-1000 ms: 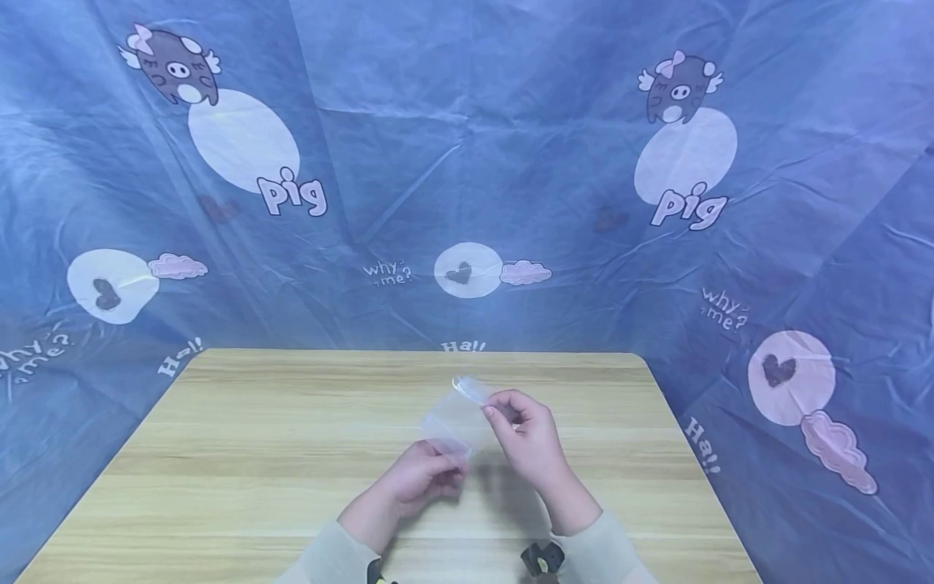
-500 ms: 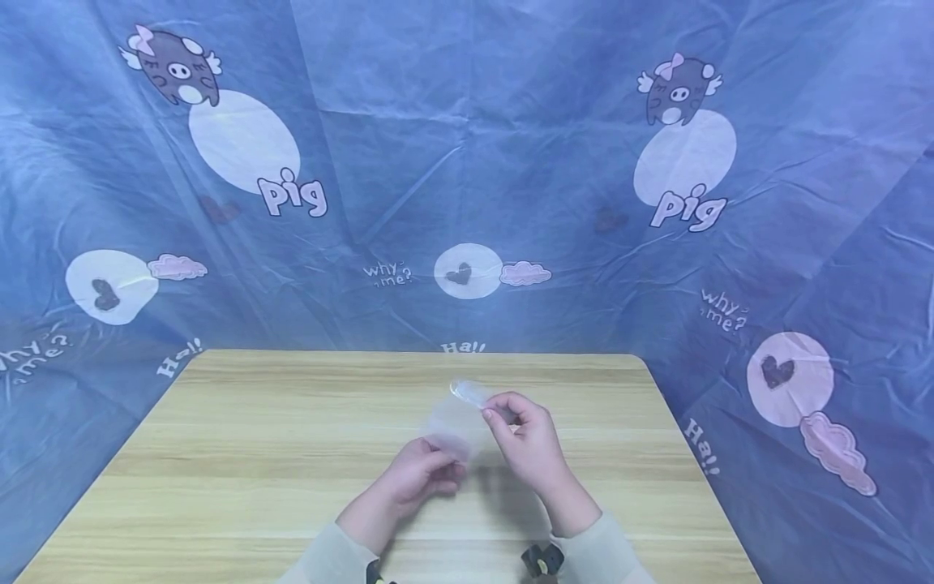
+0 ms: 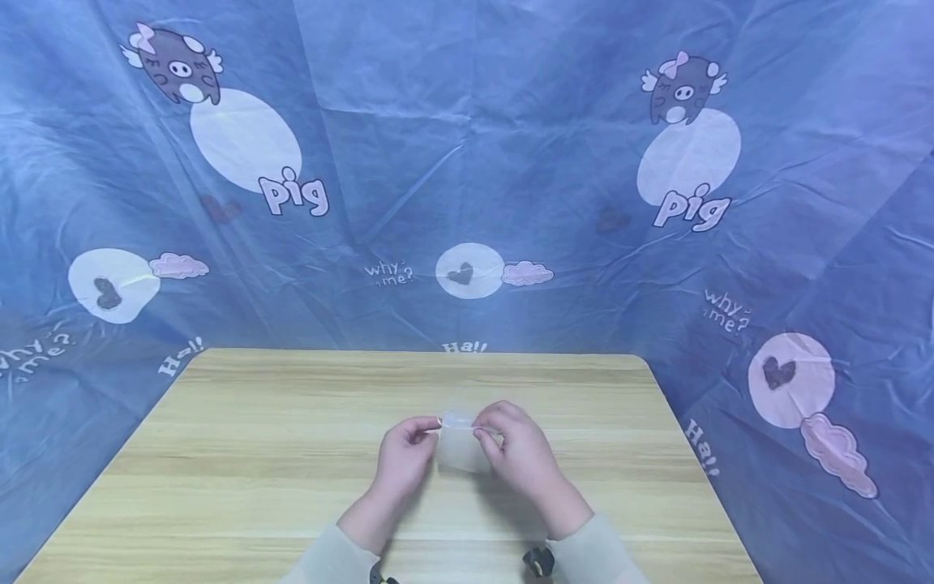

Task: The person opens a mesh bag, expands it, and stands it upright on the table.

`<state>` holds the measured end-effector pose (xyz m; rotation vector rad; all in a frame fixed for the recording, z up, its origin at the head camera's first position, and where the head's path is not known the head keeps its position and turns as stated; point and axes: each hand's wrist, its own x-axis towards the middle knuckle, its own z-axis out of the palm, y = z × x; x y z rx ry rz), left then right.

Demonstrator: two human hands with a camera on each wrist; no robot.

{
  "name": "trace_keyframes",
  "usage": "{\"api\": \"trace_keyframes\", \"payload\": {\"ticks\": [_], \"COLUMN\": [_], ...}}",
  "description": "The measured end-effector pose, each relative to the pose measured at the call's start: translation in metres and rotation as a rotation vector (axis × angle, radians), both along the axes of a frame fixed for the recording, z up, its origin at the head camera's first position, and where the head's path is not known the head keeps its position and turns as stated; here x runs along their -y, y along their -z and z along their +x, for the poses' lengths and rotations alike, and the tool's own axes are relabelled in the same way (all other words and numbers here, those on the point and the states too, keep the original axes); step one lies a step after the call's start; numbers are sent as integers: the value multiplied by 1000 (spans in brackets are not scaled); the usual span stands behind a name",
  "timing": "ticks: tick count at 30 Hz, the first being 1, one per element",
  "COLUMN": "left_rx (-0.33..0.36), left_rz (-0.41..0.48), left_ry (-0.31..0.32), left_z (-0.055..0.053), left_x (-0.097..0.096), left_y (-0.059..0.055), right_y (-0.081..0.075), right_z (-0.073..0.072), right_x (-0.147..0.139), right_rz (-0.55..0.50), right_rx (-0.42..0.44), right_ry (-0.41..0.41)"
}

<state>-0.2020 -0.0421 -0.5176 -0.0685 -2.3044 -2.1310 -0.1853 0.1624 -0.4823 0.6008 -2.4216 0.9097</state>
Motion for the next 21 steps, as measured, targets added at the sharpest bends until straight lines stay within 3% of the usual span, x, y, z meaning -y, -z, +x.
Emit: {"api": "trace_keyframes", "payload": {"ticks": [12,21], "left_rx": [-47,-66], "left_rz": [-163,-191], "left_ry": [27,65], "left_z": [2,2], "left_x": [-3,-3], "left_y": [7,8], "right_y": [10,11], "right_z": [-1,0], "right_x": [1,0], "right_rz": [39,61], "right_rx": [103,104], "right_ry": [37,25]}}
